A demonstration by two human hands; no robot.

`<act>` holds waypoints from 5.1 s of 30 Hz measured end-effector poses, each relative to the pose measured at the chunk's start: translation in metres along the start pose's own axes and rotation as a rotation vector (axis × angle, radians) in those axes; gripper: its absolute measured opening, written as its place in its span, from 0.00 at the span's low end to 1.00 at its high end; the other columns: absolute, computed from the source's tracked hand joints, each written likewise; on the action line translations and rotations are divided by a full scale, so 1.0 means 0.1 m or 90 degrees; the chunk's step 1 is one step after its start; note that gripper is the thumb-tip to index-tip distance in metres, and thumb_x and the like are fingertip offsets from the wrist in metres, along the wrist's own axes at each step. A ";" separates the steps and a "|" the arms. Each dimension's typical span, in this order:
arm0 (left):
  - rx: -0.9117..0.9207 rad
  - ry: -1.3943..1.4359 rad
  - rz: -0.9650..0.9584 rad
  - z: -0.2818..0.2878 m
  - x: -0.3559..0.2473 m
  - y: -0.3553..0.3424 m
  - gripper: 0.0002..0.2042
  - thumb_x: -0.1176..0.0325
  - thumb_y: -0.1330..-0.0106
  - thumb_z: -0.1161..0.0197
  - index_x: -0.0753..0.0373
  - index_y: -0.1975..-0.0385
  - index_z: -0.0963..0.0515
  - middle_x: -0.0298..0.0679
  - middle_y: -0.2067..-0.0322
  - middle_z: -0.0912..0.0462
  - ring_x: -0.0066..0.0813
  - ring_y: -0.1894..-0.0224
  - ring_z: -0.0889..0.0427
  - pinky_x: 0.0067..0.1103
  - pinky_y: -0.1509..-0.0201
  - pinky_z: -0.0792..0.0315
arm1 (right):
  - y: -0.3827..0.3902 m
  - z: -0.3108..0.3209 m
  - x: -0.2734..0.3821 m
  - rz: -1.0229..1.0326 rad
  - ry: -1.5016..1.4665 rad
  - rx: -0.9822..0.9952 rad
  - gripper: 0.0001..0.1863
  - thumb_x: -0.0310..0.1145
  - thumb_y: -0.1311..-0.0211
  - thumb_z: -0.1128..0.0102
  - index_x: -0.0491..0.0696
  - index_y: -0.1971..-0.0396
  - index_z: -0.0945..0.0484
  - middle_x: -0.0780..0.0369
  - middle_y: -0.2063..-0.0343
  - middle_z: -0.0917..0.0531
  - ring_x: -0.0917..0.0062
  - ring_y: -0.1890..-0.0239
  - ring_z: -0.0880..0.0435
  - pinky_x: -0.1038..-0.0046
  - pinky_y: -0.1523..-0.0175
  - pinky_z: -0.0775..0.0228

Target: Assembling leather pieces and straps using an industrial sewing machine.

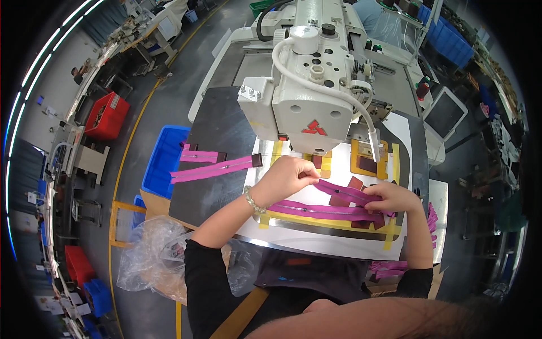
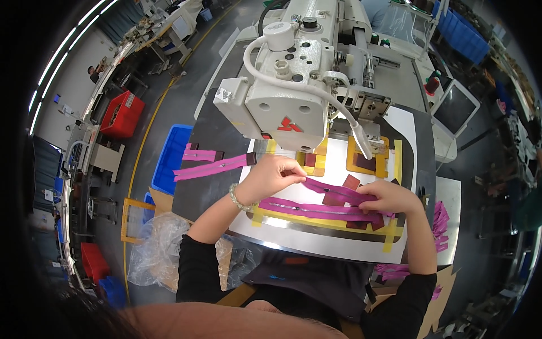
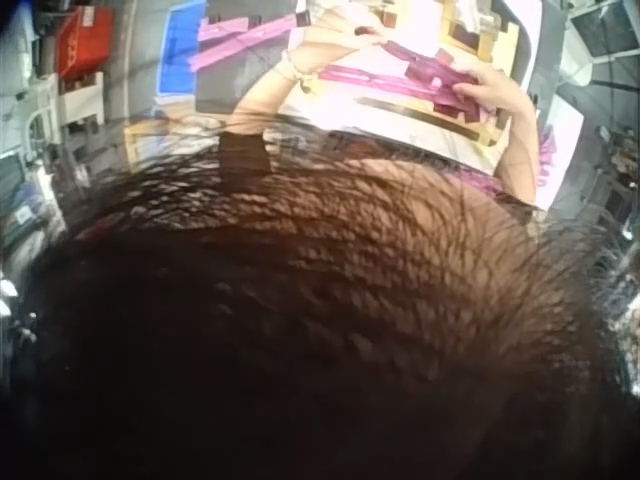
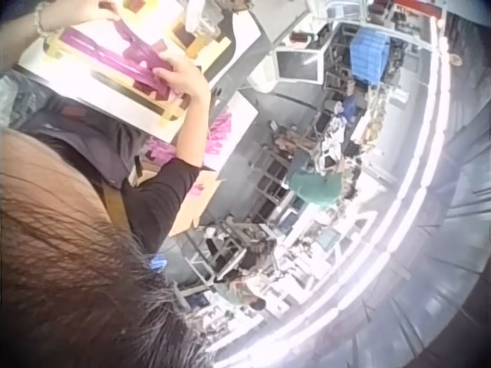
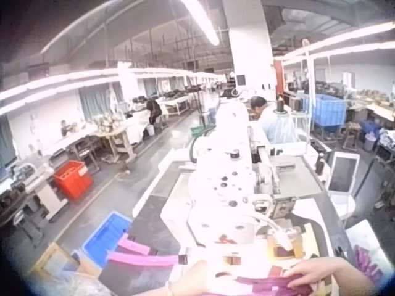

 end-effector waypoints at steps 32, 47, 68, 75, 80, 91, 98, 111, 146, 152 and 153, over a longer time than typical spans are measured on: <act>-0.064 -0.596 -0.112 -0.76 0.30 0.13 0.36 0.38 0.44 0.44 0.53 0.38 0.33 0.48 0.42 0.31 0.37 0.38 0.38 0.32 0.43 0.47 | -0.04 -0.06 -0.48 0.068 0.573 -0.590 0.24 0.19 0.48 0.51 0.53 0.50 0.22 0.53 0.49 0.23 0.61 0.45 0.25 0.62 0.40 0.36; -0.088 -0.580 -0.161 -0.73 0.20 0.15 0.34 0.40 0.45 0.42 0.54 0.42 0.30 0.43 0.44 0.28 0.34 0.39 0.36 0.30 0.42 0.49 | -0.09 0.04 -0.17 0.120 0.295 -0.548 0.18 0.27 0.44 0.46 0.50 0.51 0.23 0.57 0.51 0.22 0.66 0.44 0.25 0.64 0.41 0.36; -0.106 -0.454 -0.592 -0.65 0.04 0.32 0.17 0.61 0.44 0.37 0.55 0.54 0.23 0.33 0.53 0.22 0.24 0.50 0.25 0.23 0.48 0.33 | -0.79 -0.13 0.14 0.233 0.308 -0.506 0.17 0.27 0.50 0.37 0.44 0.58 0.25 0.59 0.60 0.21 0.65 0.55 0.24 0.66 0.50 0.32; -0.039 -0.387 -0.363 -0.68 0.20 0.19 0.22 0.56 0.46 0.36 0.64 0.54 0.24 0.47 0.49 0.25 0.40 0.43 0.28 0.33 0.39 0.35 | -0.75 -0.18 -0.16 0.325 0.411 -0.471 0.18 0.22 0.52 0.41 0.45 0.57 0.21 0.57 0.55 0.21 0.63 0.51 0.23 0.63 0.46 0.32; -0.023 -0.368 -0.277 -0.64 0.26 0.22 0.26 0.52 0.46 0.36 0.66 0.53 0.25 0.51 0.47 0.27 0.44 0.42 0.29 0.34 0.37 0.37 | -0.79 -0.18 -0.17 0.322 0.407 -0.478 0.18 0.21 0.51 0.45 0.45 0.58 0.20 0.55 0.55 0.19 0.60 0.50 0.22 0.61 0.44 0.32; 0.008 -0.353 -0.255 -0.67 0.31 0.22 0.26 0.52 0.45 0.38 0.66 0.53 0.26 0.52 0.46 0.29 0.45 0.41 0.31 0.35 0.37 0.37 | -0.80 -0.17 -0.10 0.306 0.406 -0.487 0.16 0.23 0.54 0.44 0.42 0.61 0.19 0.56 0.62 0.19 0.62 0.56 0.20 0.62 0.48 0.30; 0.015 -0.331 -0.245 -0.63 0.27 0.20 0.28 0.52 0.47 0.35 0.69 0.53 0.26 0.52 0.46 0.29 0.45 0.40 0.32 0.34 0.36 0.38 | -0.78 -0.17 -0.12 0.283 0.410 -0.482 0.16 0.24 0.55 0.44 0.42 0.62 0.19 0.56 0.62 0.19 0.63 0.56 0.20 0.63 0.48 0.29; 0.029 -0.356 -0.228 -0.67 0.31 0.23 0.26 0.50 0.43 0.38 0.64 0.52 0.25 0.50 0.44 0.28 0.43 0.40 0.31 0.35 0.38 0.35 | -0.73 -0.24 -0.27 0.232 0.412 -0.474 0.12 0.23 0.53 0.42 0.44 0.65 0.19 0.59 0.58 0.18 0.65 0.53 0.20 0.66 0.45 0.30; 0.011 -0.339 -0.245 -0.59 0.26 0.17 0.25 0.53 0.45 0.36 0.68 0.55 0.24 0.46 0.53 0.25 0.36 0.50 0.26 0.30 0.46 0.31 | -0.74 -0.21 -0.31 0.234 0.438 -0.451 0.18 0.21 0.54 0.42 0.42 0.59 0.21 0.56 0.51 0.22 0.64 0.46 0.22 0.60 0.43 0.29; 0.028 -0.345 -0.227 -0.59 0.25 0.17 0.25 0.52 0.44 0.37 0.68 0.55 0.24 0.42 0.55 0.23 0.30 0.53 0.26 0.23 0.55 0.30 | -0.74 -0.22 -0.29 0.225 0.436 -0.444 0.17 0.23 0.53 0.40 0.44 0.59 0.21 0.56 0.51 0.21 0.65 0.46 0.22 0.61 0.43 0.29; 0.030 -0.343 -0.229 -0.59 0.26 0.17 0.25 0.52 0.44 0.37 0.68 0.55 0.24 0.42 0.55 0.23 0.30 0.53 0.26 0.23 0.55 0.30 | -0.75 -0.22 -0.29 0.227 0.413 -0.444 0.17 0.25 0.53 0.40 0.44 0.59 0.21 0.56 0.52 0.21 0.65 0.47 0.22 0.62 0.44 0.29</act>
Point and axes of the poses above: each hand's wrist, its own y-axis away from the middle knuckle, its own z-axis out of the back of the hand, x = y × z, the point moved 3 cm from there along -y, towards the middle knuckle
